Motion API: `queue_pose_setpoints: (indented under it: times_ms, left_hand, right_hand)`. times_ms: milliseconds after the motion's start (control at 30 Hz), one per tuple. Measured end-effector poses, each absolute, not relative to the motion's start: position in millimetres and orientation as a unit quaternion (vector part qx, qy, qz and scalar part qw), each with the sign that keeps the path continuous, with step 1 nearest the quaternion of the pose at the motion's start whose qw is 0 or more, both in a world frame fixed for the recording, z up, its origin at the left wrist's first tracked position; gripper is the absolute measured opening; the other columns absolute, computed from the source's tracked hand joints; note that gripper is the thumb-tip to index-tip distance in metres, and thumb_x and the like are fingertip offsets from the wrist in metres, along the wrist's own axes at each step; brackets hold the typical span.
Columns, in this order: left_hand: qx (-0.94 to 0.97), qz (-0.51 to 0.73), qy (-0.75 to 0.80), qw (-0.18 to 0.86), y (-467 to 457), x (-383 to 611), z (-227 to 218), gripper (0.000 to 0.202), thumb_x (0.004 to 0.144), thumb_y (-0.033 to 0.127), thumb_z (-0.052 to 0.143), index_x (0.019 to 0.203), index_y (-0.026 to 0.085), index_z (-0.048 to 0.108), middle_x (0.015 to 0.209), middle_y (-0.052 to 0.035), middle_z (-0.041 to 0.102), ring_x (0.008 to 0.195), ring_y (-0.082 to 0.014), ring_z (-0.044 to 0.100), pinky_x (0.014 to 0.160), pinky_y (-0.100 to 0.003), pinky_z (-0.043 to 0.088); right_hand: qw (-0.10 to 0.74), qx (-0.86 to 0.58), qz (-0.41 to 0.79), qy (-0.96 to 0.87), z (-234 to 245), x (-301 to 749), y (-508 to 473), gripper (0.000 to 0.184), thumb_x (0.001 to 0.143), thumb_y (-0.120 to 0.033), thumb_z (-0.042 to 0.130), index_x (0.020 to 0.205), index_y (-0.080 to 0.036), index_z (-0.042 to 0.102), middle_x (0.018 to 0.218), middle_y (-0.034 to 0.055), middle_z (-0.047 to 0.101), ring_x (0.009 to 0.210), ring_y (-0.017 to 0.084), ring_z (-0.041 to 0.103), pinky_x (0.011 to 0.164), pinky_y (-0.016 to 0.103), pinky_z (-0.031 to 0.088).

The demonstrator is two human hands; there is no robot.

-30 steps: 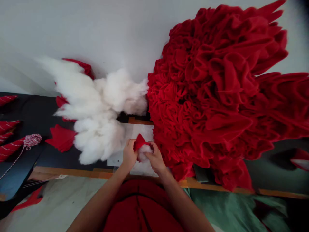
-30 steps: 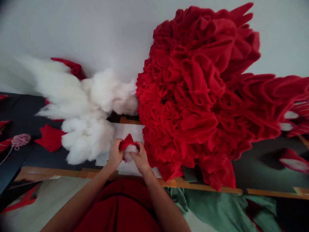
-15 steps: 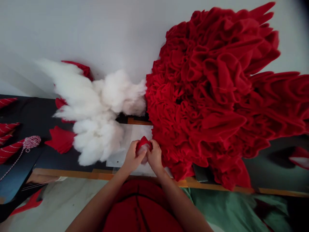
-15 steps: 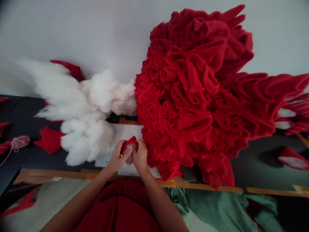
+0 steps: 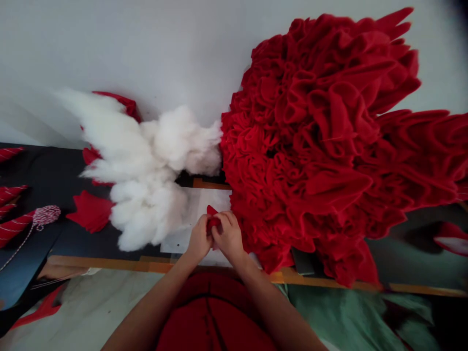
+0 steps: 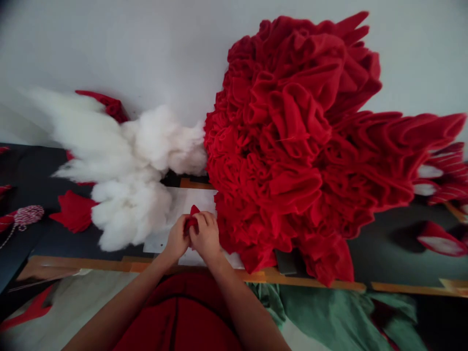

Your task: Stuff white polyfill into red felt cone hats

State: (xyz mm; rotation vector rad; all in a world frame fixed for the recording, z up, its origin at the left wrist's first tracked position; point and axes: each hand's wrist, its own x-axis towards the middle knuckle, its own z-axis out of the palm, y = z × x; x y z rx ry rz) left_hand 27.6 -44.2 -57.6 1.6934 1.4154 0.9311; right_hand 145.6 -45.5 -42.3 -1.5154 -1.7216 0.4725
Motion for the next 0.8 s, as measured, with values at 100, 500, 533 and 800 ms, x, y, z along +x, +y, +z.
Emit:
queue_pose_setpoints:
  times_ms: [100,500,533,800]
  left_hand:
    - [0.652,0.372,0.560,0.349,-45.4,26.8,-59.1,0.025,0.072,0.010,0.046,0.095,0.020,0.052,0.090,-0.0043,0.062,0.081,-0.0170,0.058,0.073,-0.031,0.047]
    - [0.569,0.396,0.638,0.335,-43.3,17.9,-65.3,0.018,0.065,0.009,0.045,0.078,0.020,0.049,0.072,0.0005,0.055,0.067,-0.0154,0.053,0.063,-0.028,0.043]
    - [0.556,0.398,0.648,0.335,-41.9,17.7,-65.0,0.017,0.065,0.009,0.044,0.077,0.020,0.048,0.070,0.0010,0.054,0.065,-0.0149,0.053,0.062,-0.028,0.043]
    - [0.527,0.407,0.656,0.354,-40.6,20.8,-63.9,0.013,0.066,0.010,0.045,0.075,0.019,0.048,0.069,0.0016,0.055,0.064,-0.0137,0.053,0.063,-0.027,0.045]
  right_hand:
    - [0.358,-0.605,0.205,-0.681,-44.3,145.3,-40.6,0.026,0.078,-0.011,0.040,0.093,-0.018,0.060,0.094,0.0117,0.061,0.092,0.023,0.056,0.087,0.041,0.047]
    - [0.348,-0.656,0.288,-0.604,-53.0,138.8,-31.8,0.024,0.077,-0.011,0.033,0.087,-0.020,0.053,0.081,0.0034,0.063,0.075,0.017,0.060,0.070,0.028,0.049]
    - [0.345,-0.651,0.295,-0.609,-52.5,139.2,-32.0,0.024,0.076,-0.012,0.035,0.090,-0.020,0.054,0.085,0.0043,0.063,0.078,0.017,0.061,0.072,0.029,0.049]
    - [0.322,-0.668,0.323,-0.588,-68.0,153.1,-35.6,0.019,0.063,-0.012,0.041,0.071,-0.021,0.055,0.067,-0.0005,0.058,0.065,0.016,0.057,0.065,0.029,0.048]
